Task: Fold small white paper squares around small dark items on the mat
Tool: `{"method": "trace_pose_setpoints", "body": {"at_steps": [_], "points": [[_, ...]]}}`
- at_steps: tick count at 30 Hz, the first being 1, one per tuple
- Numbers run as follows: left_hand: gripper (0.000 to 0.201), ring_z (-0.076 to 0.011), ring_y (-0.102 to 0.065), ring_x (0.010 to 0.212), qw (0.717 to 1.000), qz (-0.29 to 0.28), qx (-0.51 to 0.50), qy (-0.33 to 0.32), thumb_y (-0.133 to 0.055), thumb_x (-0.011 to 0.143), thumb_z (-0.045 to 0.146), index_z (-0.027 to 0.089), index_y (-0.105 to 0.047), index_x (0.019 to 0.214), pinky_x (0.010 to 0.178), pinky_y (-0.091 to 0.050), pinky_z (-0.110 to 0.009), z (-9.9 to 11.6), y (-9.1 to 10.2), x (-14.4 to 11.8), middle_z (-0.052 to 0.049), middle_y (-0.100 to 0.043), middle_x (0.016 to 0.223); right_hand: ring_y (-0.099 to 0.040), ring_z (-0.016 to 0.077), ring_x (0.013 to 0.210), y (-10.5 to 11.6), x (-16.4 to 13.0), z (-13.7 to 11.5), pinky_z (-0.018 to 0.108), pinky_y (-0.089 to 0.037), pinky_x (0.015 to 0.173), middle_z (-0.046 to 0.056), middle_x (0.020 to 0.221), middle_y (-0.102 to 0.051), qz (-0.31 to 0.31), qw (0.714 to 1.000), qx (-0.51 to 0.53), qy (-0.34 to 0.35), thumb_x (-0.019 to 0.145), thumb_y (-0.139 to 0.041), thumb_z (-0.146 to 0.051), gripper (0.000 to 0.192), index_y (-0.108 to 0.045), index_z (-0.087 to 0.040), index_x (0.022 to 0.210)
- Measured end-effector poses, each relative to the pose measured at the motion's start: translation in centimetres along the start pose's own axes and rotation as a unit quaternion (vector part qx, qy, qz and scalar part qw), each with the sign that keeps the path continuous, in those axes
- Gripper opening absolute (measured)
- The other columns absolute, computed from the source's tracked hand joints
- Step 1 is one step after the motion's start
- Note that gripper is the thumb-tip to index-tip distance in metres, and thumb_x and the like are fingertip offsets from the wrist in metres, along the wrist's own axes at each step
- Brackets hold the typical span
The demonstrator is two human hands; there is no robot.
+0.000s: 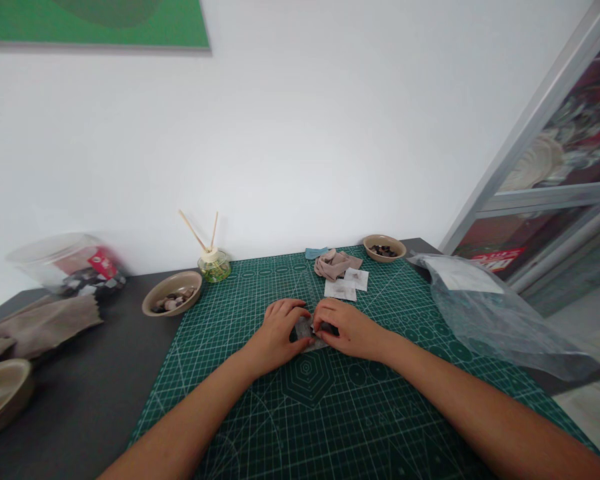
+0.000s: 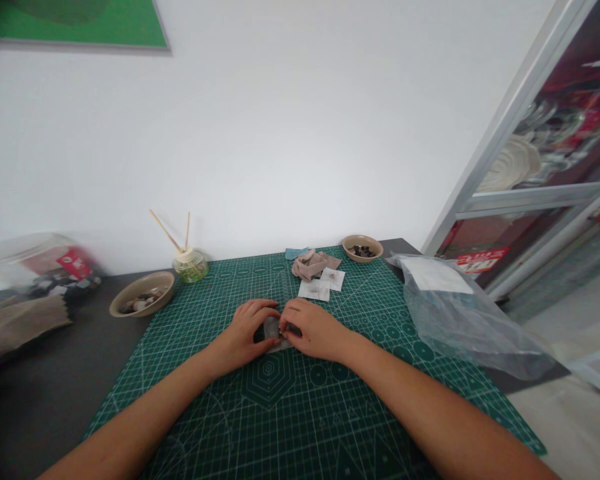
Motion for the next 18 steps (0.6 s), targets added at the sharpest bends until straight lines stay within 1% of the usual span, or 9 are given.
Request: {"method": "trace_pose_setpoints", "body": {"at_steps": [3,8,13,18], "points": [[0.031,-0.0273,-0.043,0.120,1.000,0.000,0.002,0.001,-0.067,0.077,0.023,0.023,-0.057,0.106,0.103,-0.031,-0.047,-0.03,0.00,0.00,-0.007,-0.052,0.125,-0.053,0.0183,0.083,0.06,-0.05,0.13,0.030,-0.045,0.074,0.005,0.088,-0.057,0.002,1.000,-0.002,-0.006,0.076,-0.060,-0.005,0.014,-0.057,-0.017,0.081],[0.029,-0.0273,-0.043,0.120,1.000,0.001,0.002,0.002,-0.066,0.077,0.023,0.022,-0.057,0.105,0.102,-0.031,-0.046,0.02,0.05,0.01,-0.007,-0.052,0.124,-0.053,0.0179,0.084,-0.10,-0.01,-0.09,0.029,-0.045,0.073,0.005,0.087,-0.057,0.002,1.000,0.007,0.007,0.077,-0.061,-0.007,0.012,-0.057,-0.017,0.082],[0.034,-0.0275,-0.043,0.120,1.000,-0.006,0.002,0.003,-0.069,0.076,0.022,0.021,-0.056,0.107,0.103,-0.031,-0.047,0.05,-0.02,0.00,-0.008,-0.052,0.125,-0.052,0.0176,0.081,0.11,-0.14,0.38,0.030,-0.043,0.073,0.004,0.086,-0.056,0.002,1.000,-0.009,-0.012,0.075,-0.059,-0.004,0.014,-0.057,-0.016,0.081],[0.031,-0.0276,-0.043,0.120,1.000,-0.005,0.002,0.003,-0.068,0.077,0.024,0.022,-0.057,0.106,0.103,-0.031,-0.046,0.07,0.03,0.03,-0.007,-0.053,0.125,-0.052,0.0181,0.084,0.04,0.00,-0.20,0.030,-0.044,0.074,0.005,0.087,-0.057,-0.003,1.000,0.002,0.006,0.076,-0.060,-0.005,0.013,-0.057,-0.016,0.081]]}}
Point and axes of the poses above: each hand's wrist, its own x-axis towards the middle knuckle, its own y-axis out of the back of the hand, z = x × y, the point moved 10 cm from there along x, towards the middle knuckle
